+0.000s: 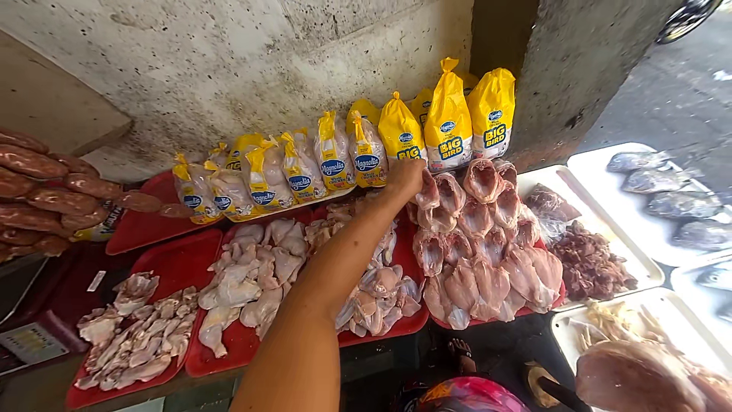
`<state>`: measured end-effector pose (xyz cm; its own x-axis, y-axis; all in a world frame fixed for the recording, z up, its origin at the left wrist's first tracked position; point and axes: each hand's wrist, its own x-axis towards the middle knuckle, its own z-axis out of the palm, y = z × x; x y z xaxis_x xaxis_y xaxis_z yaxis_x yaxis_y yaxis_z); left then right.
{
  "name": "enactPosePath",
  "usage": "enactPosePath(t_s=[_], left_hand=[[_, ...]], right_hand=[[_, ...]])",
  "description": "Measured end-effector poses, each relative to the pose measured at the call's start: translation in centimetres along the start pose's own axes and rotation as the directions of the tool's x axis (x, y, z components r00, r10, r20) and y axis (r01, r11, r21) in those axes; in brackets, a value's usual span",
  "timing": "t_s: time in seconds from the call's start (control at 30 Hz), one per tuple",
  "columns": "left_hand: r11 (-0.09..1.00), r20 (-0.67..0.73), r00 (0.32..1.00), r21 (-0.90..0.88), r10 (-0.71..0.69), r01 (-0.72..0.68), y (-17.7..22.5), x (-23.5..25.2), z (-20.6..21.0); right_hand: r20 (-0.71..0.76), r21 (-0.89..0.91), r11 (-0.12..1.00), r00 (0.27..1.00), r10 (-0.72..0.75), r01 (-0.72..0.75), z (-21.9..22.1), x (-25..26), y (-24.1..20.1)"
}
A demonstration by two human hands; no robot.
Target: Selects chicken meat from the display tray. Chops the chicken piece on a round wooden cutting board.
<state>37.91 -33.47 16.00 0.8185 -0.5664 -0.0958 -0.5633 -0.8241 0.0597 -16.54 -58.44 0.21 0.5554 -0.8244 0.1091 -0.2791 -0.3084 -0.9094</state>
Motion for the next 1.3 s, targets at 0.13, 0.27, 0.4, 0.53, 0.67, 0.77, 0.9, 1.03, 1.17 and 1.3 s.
enactPosePath(t_s=[0.13,0.27,0.4,0.53,0.67,0.77,0.9,1.03,1.17,1.3], left_hand=[[0.994,-0.045,0.993,-0.01,-0.106,0.105,3.1,1.9,2.5],[0.996,-0.012,0.999,-0.074,-0.04,0.039,2.8,2.3,3.0],[0.959,-0.166,0.975,-0.264,-0.148,0.1,2.5,2.4,3.6],[0.937,-0.141,0.942,-0.22,-0.304,0.27,3.7,1.9,4.3],[0.964,0.165,0.977,-0.206,-0.136,0.169,2.4,1.2,0.7],[0.906,0.163,0.981,-0.39,-0.108,0.165,0.0,-1.1,-2.0],[0.791,0.057,0.989,-0.596,-0.134,0.141,-3.0,-6.6,-2.2],[0.454,0.091,0.991,-0.882,-0.101,0.128,-1.0,-16.1,-0.7],[0.03,0.214,0.973,-0.977,0.091,0.212,0.0,-24.4,4.1],[-0.396,0.271,0.962,-0.88,0.035,0.262,-2.4,-31.5,8.6]], right_hand=[[0.017,0.028,1.0,1.0,-0.005,0.005,0.8,0.2,-3.7],[-0.018,0.021,1.0,1.0,0.004,-0.004,0.9,-0.7,-3.7],[-0.008,0.014,1.0,1.0,0.018,-0.018,1.8,-0.8,-3.5],[0.023,0.008,1.0,1.0,0.015,-0.015,2.7,-0.1,-4.4],[0.039,0.07,0.996,0.997,-0.06,0.057,3.2,0.4,-5.5],[0.054,0.138,0.986,0.994,-0.1,0.092,4.0,1.2,-6.4],[0.062,0.208,0.977,0.996,-0.068,0.054,6.8,2.6,-9.0],[0.212,0.35,0.934,0.977,-0.003,-0.073,11.1,3.6,-13.1],[0.441,0.468,0.877,0.888,-0.128,-0.106,16.9,2.7,-18.0],[0.672,0.545,0.82,0.675,-0.303,-0.175,23.8,-1.9,-23.1]])
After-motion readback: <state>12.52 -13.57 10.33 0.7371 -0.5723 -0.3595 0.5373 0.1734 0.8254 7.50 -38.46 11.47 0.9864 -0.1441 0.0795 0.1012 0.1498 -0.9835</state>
